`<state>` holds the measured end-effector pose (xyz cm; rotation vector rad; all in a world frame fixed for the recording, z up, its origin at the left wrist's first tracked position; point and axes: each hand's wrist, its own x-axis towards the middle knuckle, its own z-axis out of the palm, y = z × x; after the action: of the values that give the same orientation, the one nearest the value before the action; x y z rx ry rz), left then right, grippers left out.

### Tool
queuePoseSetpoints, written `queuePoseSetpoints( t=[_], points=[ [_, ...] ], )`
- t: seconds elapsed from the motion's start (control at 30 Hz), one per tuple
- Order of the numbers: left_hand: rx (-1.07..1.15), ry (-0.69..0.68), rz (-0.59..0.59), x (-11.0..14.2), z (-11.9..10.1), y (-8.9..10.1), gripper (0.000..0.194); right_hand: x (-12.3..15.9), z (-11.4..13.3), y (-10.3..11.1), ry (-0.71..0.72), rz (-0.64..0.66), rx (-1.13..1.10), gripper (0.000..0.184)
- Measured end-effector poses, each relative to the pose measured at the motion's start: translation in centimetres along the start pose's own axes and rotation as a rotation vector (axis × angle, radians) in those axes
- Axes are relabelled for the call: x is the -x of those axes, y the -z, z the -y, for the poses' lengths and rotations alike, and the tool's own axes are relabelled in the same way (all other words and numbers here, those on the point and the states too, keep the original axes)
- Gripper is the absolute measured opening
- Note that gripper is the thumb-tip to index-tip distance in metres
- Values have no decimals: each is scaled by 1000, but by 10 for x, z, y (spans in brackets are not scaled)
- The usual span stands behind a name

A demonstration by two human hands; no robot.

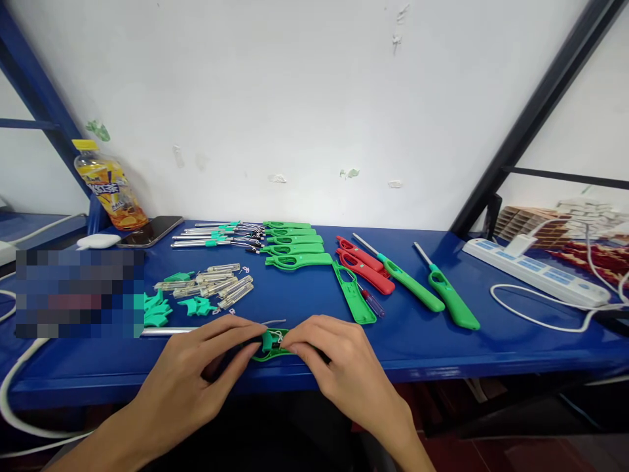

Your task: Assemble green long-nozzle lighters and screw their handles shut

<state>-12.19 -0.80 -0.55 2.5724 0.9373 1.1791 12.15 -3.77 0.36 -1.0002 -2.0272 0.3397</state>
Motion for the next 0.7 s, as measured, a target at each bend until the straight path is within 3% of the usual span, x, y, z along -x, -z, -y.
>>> queuePoseSetpoints(
  t=[0.7],
  points=[
    [-34,-58,56,1,2,-2,25,2,3,0,-32,-20,33,9]
  ],
)
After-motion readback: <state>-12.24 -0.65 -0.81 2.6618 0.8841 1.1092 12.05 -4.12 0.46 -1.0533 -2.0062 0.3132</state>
